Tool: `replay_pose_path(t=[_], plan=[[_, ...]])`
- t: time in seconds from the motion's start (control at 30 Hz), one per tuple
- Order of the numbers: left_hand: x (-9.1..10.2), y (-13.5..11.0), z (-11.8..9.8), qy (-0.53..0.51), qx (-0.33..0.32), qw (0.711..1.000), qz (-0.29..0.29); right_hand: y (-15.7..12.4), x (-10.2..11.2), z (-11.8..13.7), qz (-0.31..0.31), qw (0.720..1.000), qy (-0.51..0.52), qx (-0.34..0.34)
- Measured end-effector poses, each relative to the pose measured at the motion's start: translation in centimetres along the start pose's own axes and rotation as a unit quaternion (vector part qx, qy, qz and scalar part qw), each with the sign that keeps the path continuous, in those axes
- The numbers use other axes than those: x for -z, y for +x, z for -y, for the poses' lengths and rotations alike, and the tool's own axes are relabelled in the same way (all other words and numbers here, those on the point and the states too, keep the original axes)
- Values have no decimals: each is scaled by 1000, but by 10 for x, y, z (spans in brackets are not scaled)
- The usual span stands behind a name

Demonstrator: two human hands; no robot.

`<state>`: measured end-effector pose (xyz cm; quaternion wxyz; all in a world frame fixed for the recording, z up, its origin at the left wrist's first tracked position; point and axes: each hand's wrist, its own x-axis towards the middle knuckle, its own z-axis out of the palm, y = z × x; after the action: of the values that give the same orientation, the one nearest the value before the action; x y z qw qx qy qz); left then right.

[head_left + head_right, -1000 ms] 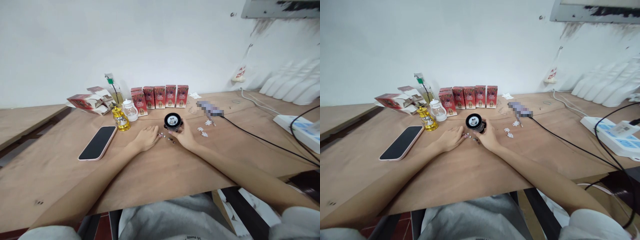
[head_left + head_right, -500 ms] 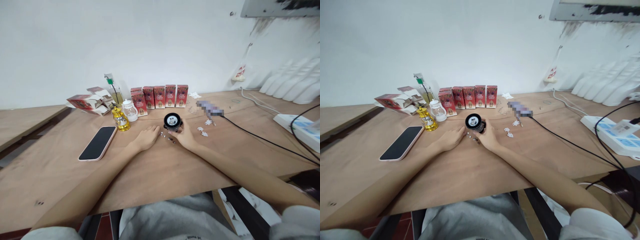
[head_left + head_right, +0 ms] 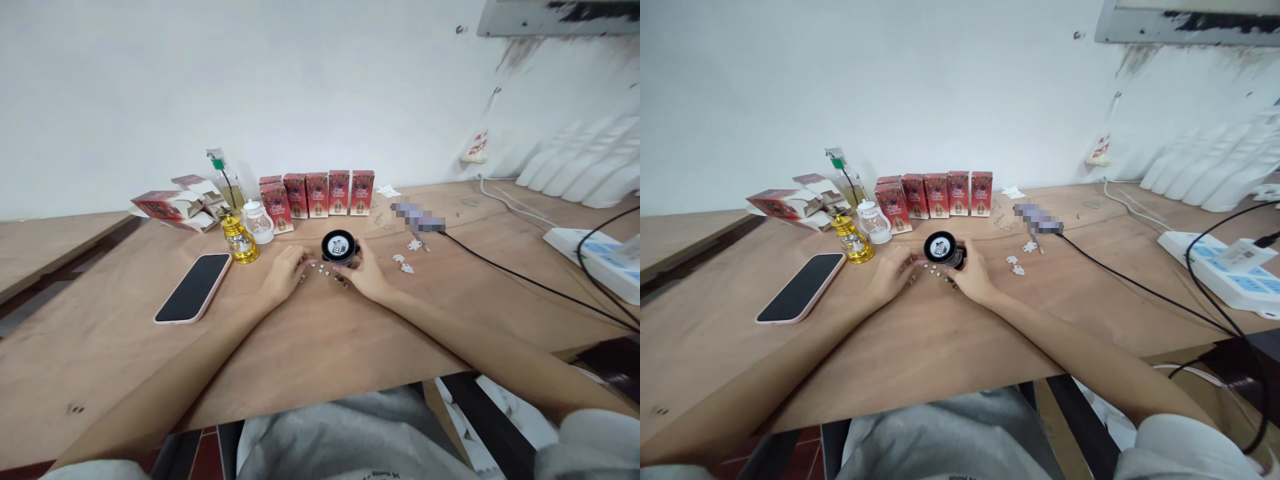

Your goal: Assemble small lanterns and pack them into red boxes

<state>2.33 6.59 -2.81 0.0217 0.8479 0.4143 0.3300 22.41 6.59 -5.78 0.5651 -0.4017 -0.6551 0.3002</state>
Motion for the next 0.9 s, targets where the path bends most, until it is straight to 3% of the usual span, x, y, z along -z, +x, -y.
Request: replay_pose_path(t=[0.13,0.3,0.57,0.77,0.9], plan=[[20,-1,-10,-25,-12,994,-101,-3,1,9,14,1000,-22,9],[38,-3,-29,-36,-95,968,-228,-5,2,15,28,998,-44,15],[44,-13,-63,-50,-189,968,-158,-11,1,26,70,996,-25,57],[37,-16,-62,-38,-166,967,-189,-16,-1,32,95,992,-31,83],[39,-18,-60,18,-162,971,-175,-16,0,32,91,992,-31,83]])
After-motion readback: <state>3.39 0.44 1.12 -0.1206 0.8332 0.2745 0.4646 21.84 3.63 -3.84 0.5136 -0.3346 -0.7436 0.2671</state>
